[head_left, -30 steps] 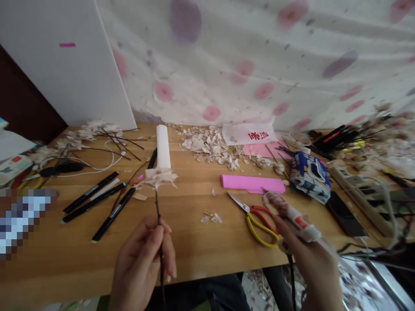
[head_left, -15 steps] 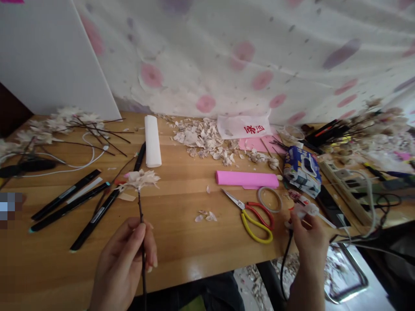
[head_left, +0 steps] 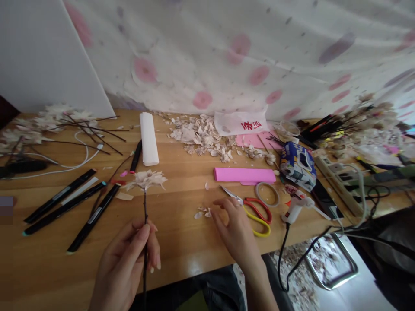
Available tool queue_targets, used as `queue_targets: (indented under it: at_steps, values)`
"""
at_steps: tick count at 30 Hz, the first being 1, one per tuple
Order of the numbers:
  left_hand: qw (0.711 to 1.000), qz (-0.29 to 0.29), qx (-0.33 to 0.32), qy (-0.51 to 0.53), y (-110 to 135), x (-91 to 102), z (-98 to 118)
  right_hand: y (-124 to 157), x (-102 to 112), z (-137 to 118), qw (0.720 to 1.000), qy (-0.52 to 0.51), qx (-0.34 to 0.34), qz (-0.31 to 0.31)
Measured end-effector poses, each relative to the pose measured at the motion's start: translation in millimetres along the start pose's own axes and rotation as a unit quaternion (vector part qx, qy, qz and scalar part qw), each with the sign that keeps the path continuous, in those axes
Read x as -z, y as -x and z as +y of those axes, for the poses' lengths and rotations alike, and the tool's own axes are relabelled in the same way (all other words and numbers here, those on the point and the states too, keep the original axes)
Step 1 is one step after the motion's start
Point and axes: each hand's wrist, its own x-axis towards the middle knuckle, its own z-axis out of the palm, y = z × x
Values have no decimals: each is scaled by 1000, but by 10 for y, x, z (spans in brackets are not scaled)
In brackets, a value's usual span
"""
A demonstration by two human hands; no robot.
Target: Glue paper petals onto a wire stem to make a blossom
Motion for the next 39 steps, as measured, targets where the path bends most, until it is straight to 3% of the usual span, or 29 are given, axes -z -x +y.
queue_targets:
  at_steps: [4,10,21,28,31,35,39]
  values:
    - [1000,-18,10,1,104,123,9,-119,-230,-90,998,31,5,-45]
    - [1000,-18,20,3,135,129,24,-216,-314,-90,994,64,-10,-90]
    - [998,-39,41,13,124,108,3,-191,-206,-75,995,34,-12,-91]
    - [998,-50,41,9,149,87,0,-87,-370,-135,995,35,-23,-88]
    - [998,-47,46,11,134,57,11,-109,-292,-158,997,-22,-1,-79]
    - [998,-45,45,6,95,-38,38,-158,-8,-310,989,-130,51,-57]
    - [998,-64,23,-8,82,-128,76,-179,239,-529,965,-235,112,36]
